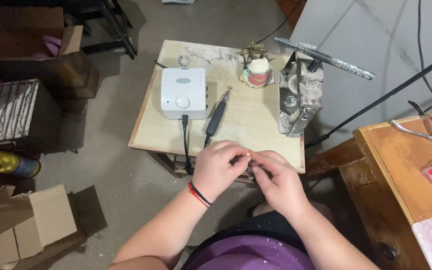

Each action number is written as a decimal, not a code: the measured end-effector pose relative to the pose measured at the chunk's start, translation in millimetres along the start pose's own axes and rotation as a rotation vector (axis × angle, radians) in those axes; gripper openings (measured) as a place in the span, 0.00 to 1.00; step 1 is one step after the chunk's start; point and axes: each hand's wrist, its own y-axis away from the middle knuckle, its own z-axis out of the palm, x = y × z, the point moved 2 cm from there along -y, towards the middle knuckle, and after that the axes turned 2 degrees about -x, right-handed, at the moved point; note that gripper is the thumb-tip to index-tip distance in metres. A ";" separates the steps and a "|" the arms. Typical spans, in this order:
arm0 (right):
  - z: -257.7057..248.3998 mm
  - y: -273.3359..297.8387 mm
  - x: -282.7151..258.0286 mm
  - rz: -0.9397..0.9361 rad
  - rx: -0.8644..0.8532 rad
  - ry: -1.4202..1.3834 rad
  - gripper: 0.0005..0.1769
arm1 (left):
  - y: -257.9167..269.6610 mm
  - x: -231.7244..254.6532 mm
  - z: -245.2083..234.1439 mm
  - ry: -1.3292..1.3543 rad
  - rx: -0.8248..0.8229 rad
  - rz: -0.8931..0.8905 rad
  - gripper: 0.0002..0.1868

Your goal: Refining a dental prosthesis by grinding components with a rotary tool and applying material to a model.

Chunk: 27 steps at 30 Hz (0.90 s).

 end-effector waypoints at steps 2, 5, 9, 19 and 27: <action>1.2 -9.9 -1.3 -0.033 -0.184 0.292 0.24 | -13.2 -8.0 -0.9 -0.153 -0.304 -0.171 0.08; -2.1 -10.4 46.6 0.036 -0.071 0.681 0.12 | -30.6 -62.0 17.9 -0.357 -0.230 -0.213 0.07; -4.1 -1.8 44.2 0.247 -0.111 0.599 0.30 | -46.1 -119.3 57.7 -0.376 -0.416 -0.442 0.11; -3.9 6.5 -4.5 0.748 -0.084 -0.474 0.28 | -0.8 -31.6 25.7 0.112 -0.333 -0.361 0.05; -7.2 8.8 61.5 0.409 0.310 -0.985 0.15 | -4.9 -18.6 32.2 0.546 -0.549 -0.151 0.08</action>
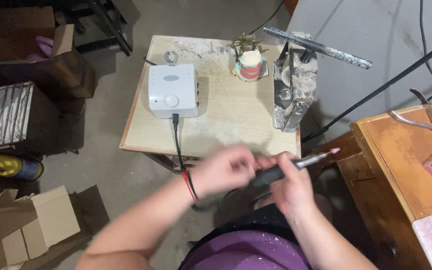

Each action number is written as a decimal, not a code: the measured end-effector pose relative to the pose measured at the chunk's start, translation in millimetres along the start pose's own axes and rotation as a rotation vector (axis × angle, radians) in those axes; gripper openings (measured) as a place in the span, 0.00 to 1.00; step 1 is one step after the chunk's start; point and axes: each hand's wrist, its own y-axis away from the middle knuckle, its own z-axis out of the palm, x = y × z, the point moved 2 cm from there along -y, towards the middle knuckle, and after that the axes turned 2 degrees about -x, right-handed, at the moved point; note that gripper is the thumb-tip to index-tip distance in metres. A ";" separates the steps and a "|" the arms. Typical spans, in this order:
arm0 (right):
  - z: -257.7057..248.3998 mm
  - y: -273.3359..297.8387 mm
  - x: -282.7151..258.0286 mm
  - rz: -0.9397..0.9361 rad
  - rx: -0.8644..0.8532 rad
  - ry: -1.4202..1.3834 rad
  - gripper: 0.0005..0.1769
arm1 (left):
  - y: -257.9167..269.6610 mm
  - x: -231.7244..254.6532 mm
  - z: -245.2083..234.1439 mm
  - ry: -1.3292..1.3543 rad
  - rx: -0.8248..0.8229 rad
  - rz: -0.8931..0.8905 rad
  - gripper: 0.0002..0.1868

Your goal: Refining a dental prosthesis by grinding components with a rotary tool and applying material to a model.

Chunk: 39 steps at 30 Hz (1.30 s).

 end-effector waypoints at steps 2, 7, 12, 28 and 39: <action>-28.8 -2.1 -3.0 -0.098 0.066 0.100 0.22 | -26.2 -31.9 -48.0 -0.503 -0.029 -0.057 0.10; -23.4 9.3 -30.7 -0.034 0.170 0.184 0.18 | -53.3 -93.3 -109.7 -1.564 -0.075 0.069 0.04; -25.9 17.7 -30.1 0.025 0.189 0.210 0.16 | -60.6 -94.4 -102.6 -1.740 -0.287 -0.004 0.08; -52.9 26.5 -24.0 0.008 -0.011 0.283 0.15 | -23.5 33.7 57.0 -0.366 0.048 0.229 0.04; -58.6 36.6 -47.6 -0.036 0.051 0.512 0.10 | -26.1 15.3 86.4 -0.303 0.098 0.340 0.06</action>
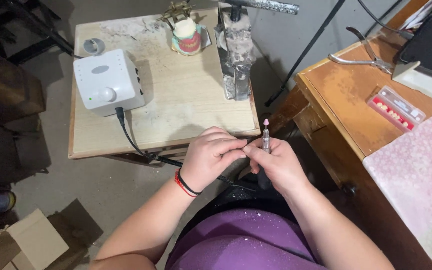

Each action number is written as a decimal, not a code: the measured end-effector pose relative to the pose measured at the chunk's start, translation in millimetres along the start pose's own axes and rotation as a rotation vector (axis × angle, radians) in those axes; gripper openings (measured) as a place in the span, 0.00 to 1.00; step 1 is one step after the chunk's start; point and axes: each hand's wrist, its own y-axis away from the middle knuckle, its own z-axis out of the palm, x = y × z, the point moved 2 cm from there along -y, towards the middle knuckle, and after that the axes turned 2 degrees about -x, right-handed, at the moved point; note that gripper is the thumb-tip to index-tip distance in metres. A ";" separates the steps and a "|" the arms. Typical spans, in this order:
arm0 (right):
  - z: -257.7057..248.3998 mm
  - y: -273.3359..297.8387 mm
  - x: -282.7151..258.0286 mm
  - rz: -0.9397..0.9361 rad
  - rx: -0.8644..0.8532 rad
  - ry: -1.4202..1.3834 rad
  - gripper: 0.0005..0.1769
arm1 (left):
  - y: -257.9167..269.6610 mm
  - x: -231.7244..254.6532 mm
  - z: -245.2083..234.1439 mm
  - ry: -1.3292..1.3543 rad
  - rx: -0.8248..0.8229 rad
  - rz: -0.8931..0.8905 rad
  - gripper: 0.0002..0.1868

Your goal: Refining a dental prosthesis by grinding components with a rotary tool and applying material to a model.

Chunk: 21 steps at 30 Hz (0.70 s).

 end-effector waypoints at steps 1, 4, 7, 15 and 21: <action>-0.7 1.5 -3.7 -0.004 -0.014 0.036 0.10 | -0.6 2.7 -0.5 -0.031 -0.004 0.024 0.05; -5.8 2.5 -4.6 -0.013 -0.054 0.059 0.09 | -3.9 9.7 -0.8 -0.089 0.000 0.099 0.04; -10.6 1.0 -5.1 -0.064 -0.106 0.079 0.08 | -6.3 13.0 -2.0 -0.074 0.045 0.127 0.03; -15.9 8.4 -23.6 -0.371 -0.191 0.689 0.10 | -6.1 13.5 3.4 0.212 0.169 0.016 0.04; -20.5 4.8 -8.7 -0.371 -0.136 0.716 0.25 | -8.5 16.2 9.0 0.349 0.172 -0.001 0.04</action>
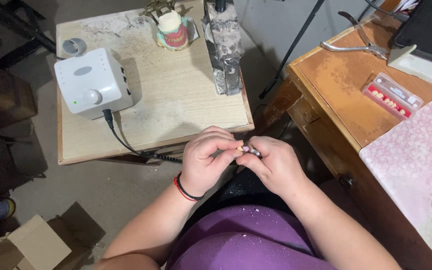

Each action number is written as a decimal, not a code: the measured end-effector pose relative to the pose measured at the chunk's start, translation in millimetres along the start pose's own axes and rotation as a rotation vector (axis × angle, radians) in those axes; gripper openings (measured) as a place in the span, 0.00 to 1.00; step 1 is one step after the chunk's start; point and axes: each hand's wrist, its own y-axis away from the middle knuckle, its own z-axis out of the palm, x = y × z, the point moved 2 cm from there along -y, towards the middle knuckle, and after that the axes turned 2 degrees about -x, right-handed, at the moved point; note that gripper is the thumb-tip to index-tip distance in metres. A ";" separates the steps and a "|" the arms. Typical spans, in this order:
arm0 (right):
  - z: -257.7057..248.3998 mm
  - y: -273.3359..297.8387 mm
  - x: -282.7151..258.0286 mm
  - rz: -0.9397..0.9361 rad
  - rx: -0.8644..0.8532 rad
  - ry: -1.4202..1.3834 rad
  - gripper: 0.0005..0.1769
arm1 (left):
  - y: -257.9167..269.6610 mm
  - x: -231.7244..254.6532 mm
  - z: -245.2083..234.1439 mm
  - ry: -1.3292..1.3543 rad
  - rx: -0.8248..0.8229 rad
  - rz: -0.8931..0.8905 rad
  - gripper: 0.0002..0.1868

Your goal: Refining a dental prosthesis by grinding components with a rotary tool and applying material to a model.

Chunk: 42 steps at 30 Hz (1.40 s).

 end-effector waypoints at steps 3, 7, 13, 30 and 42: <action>4.3 -0.8 6.5 -0.002 0.009 -0.002 0.27 | -1.0 -2.4 1.4 0.022 -0.006 0.007 0.04; 8.1 -0.6 16.1 0.018 -0.008 -0.005 0.29 | -2.7 -2.6 1.7 0.029 -0.011 -0.008 0.04; 13.1 -1.0 25.5 0.030 -0.020 -0.013 0.27 | -0.3 -11.9 0.5 0.059 -0.028 -0.052 0.03; 8.0 -4.8 26.5 -0.006 -0.054 0.135 0.28 | 3.7 -13.4 1.0 0.058 -0.033 -0.118 0.02; 5.0 -3.9 25.7 -0.075 -0.031 0.273 0.29 | 4.5 -8.4 1.4 0.045 -0.033 -0.166 0.02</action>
